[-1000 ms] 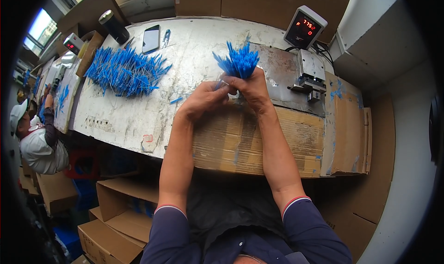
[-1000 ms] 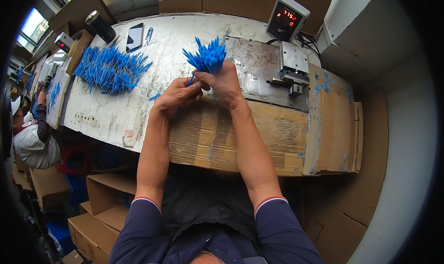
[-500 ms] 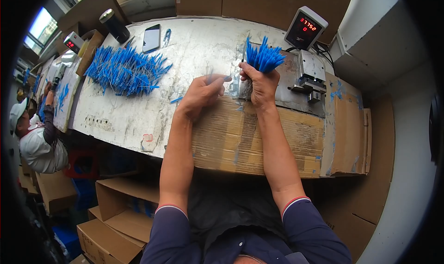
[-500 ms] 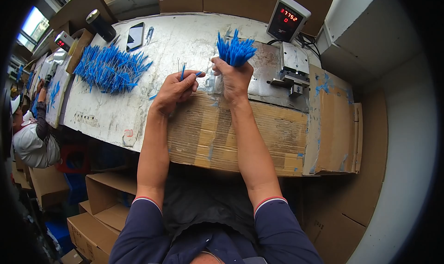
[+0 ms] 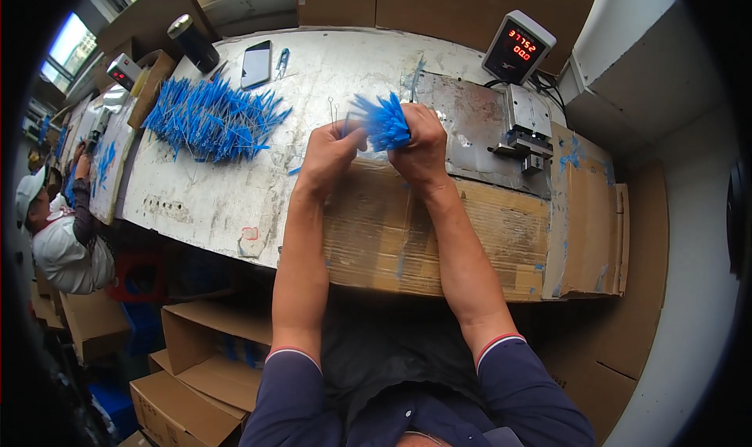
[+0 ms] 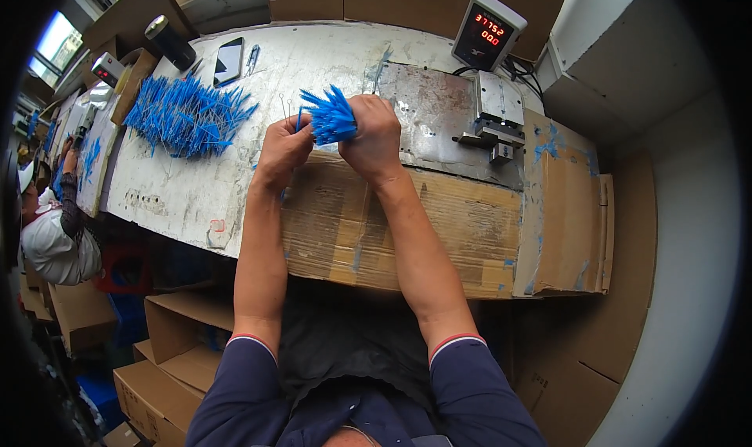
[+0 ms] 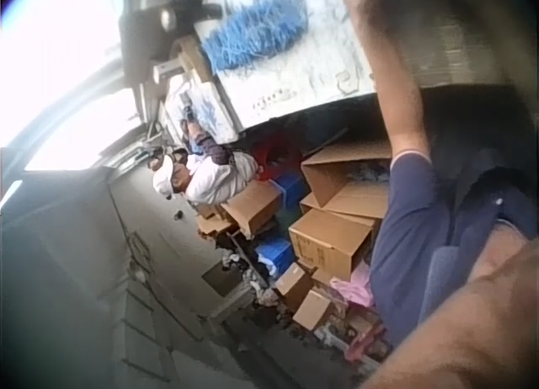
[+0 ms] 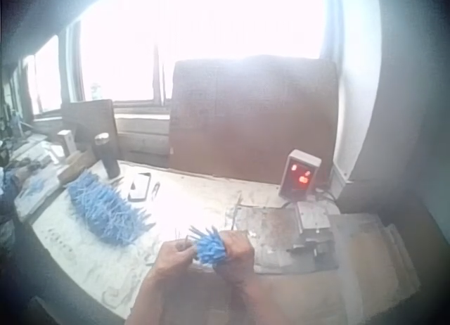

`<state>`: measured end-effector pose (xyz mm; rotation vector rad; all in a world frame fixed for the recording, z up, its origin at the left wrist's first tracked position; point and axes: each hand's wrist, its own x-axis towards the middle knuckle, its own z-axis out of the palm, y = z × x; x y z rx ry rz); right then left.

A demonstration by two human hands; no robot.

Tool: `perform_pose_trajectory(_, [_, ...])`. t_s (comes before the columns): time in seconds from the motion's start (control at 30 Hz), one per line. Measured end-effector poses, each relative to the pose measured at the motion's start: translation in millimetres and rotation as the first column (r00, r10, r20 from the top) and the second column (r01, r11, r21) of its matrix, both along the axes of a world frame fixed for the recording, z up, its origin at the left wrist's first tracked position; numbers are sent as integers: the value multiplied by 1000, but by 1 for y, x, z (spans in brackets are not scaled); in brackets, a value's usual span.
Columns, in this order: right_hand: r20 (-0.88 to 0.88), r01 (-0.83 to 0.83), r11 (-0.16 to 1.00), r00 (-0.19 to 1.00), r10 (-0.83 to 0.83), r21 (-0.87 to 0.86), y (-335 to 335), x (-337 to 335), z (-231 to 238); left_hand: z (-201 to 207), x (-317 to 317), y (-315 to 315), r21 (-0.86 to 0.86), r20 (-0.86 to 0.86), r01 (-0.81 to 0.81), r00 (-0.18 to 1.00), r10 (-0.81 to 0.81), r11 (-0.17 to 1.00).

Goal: Manually gathering blue plastic bristles into bunches and using a desktop machine to clamp or secure them together.

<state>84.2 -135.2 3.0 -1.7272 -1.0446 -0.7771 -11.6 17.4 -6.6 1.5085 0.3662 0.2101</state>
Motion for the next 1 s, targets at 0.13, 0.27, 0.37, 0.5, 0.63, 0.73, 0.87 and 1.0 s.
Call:
perform_pose_trajectory(0.13, [-131,-53,978,991,27,-203,-4,-4,-3,6,-2,0,-175,40,-9,999,16,985])
perform_pose_trajectory(0.27, [-431,-87,991,902,37,-97,-4,-8,1,8,-1,2,-332,136,-31,987,80,943])
perform_pose_trajectory(0.37, [-562,-49,997,824,75,60,-10,-1,-1,2,1,10,-469,217,31,973,82,882])
perform_pose_trajectory(0.5, [-746,-63,855,460,482,514,-7,-9,7,-8,7,9,-625,303,146,951,66,767])
perform_pose_trajectory(0.63, [-758,-42,783,226,612,620,4,-24,6,-17,9,11,-718,306,159,946,102,678])
perform_pose_trajectory(0.73, [-762,-77,774,142,632,628,8,-27,-1,-24,13,12,-776,272,47,924,268,629])
perform_pose_trajectory(0.87, [-823,-233,803,20,568,548,5,-28,-1,-33,14,20,-877,274,60,878,393,477])
perform_pose_trajectory(1.0, [-902,-344,841,-42,430,417,7,-39,14,-48,12,32,-881,359,154,833,422,447])
